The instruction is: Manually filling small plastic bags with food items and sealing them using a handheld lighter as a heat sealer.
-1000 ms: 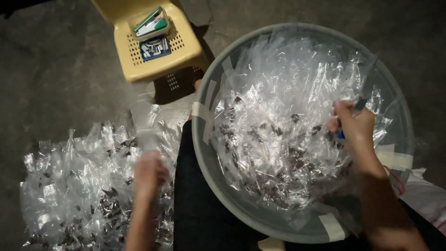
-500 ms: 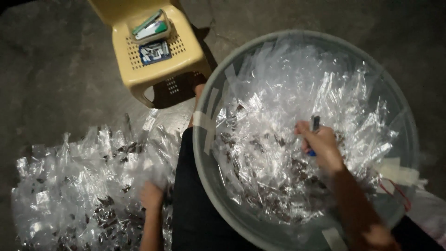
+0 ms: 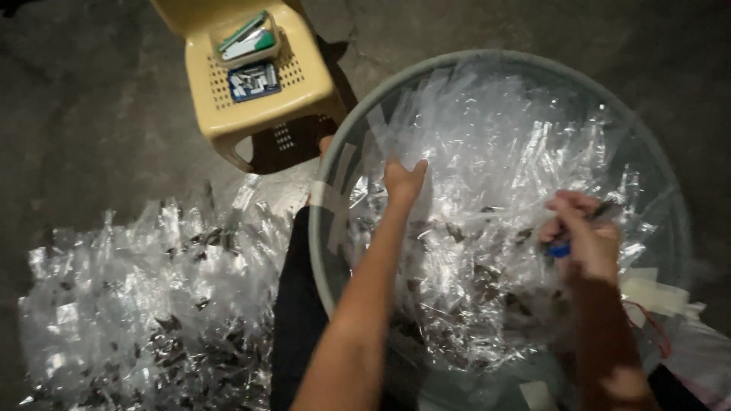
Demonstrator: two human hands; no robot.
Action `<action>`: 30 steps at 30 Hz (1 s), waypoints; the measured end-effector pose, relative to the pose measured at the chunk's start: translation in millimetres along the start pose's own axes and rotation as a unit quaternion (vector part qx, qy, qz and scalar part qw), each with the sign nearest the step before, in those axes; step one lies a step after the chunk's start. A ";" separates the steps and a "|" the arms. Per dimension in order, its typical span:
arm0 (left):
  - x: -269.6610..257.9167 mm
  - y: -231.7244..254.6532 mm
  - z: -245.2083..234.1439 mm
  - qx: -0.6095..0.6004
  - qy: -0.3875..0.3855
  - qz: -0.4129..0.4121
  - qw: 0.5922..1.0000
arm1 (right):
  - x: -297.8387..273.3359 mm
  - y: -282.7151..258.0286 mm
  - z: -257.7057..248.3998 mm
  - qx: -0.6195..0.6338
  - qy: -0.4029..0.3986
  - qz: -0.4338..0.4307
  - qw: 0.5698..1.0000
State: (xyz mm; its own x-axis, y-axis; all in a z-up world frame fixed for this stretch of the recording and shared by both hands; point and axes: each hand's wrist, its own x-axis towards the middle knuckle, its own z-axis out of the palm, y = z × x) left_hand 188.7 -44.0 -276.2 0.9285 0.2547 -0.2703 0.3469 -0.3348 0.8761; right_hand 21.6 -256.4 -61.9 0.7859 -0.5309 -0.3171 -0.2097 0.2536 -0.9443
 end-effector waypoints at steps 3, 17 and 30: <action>-37.0 25.1 -1.4 -0.026 -0.009 0.001 1.000 | 8.9 -13.8 -30.5 0.049 -0.047 -0.070 0.995; -150.9 185.1 -147.5 -0.304 -0.238 0.169 0.907 | -96.0 -102.1 53.2 -0.167 -0.120 -0.102 0.973; -213.7 192.0 -199.8 -0.278 -0.347 0.167 0.880 | -108.3 -115.3 68.6 -0.118 -0.197 -0.144 0.963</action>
State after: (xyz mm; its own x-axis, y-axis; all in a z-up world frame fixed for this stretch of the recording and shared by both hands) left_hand 30.3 18.6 29.6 0.8906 -0.4539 0.0295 0.0997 0.2582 0.9609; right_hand 0.5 -172.8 87.4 0.9810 -0.1927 -0.0246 -0.0395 -0.0740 -0.9965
